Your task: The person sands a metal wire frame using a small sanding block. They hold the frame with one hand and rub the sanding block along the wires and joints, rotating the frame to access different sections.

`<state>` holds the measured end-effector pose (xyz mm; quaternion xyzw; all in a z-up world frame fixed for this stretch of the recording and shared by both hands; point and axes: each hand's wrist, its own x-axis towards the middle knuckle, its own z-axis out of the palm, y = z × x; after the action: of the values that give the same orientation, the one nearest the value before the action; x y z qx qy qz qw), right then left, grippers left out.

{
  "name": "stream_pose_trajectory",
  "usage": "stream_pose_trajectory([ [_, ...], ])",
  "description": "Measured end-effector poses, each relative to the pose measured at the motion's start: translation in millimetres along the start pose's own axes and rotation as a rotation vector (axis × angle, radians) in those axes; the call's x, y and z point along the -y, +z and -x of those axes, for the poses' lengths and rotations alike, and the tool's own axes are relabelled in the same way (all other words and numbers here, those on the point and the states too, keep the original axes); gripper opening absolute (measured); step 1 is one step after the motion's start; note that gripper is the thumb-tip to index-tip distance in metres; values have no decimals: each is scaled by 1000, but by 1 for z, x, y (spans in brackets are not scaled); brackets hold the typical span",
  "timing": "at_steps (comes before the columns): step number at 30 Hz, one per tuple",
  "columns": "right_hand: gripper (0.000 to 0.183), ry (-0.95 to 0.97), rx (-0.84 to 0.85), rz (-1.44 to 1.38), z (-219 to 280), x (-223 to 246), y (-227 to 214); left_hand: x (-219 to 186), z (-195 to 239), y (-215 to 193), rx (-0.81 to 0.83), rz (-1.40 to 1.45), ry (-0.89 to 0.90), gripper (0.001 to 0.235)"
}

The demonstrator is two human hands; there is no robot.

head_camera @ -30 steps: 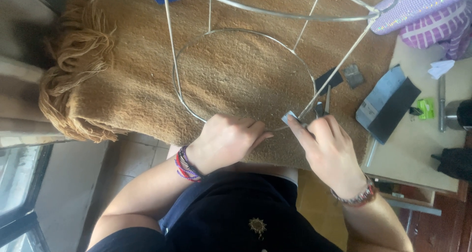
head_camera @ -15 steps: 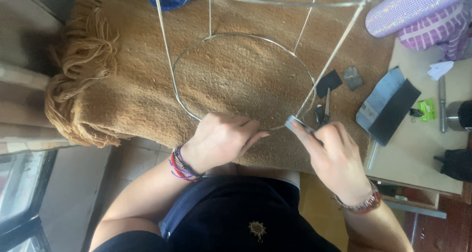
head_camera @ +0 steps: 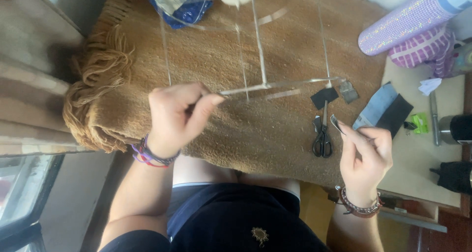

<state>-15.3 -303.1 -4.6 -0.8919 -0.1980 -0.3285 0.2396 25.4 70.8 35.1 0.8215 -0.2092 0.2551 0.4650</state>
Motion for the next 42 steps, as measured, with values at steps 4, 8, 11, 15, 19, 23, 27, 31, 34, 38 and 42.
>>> stream_pose_trajectory([
  [4,15,84,15,-14,4,0,6,9,1,-3,-44,73,-104,41],
  [8,10,65,9,-245,0,12,19,26,1,7,-70,321,-111,43],
  [11,11,79,-26,-332,3,12,22,37,0,14,-93,446,-74,43],
  [15,10,110,-23,-344,4,16,23,42,4,20,-91,475,-74,44],
  [19,10,130,-14,-360,8,17,23,45,6,20,-86,468,-71,44],
  [23,10,131,-12,-355,9,17,24,43,5,18,-88,467,-56,43],
  [27,12,180,-13,-373,8,18,26,42,2,16,-61,462,-47,41],
  [31,13,183,-16,-414,5,21,29,28,-10,19,-154,388,9,39],
  [34,15,147,-16,-459,-11,26,31,28,7,36,-478,-418,206,34],
  [38,16,139,-3,-555,-38,41,36,37,54,86,-53,-388,307,46],
  [42,15,81,18,-559,-59,58,41,66,97,127,312,-312,216,43],
])
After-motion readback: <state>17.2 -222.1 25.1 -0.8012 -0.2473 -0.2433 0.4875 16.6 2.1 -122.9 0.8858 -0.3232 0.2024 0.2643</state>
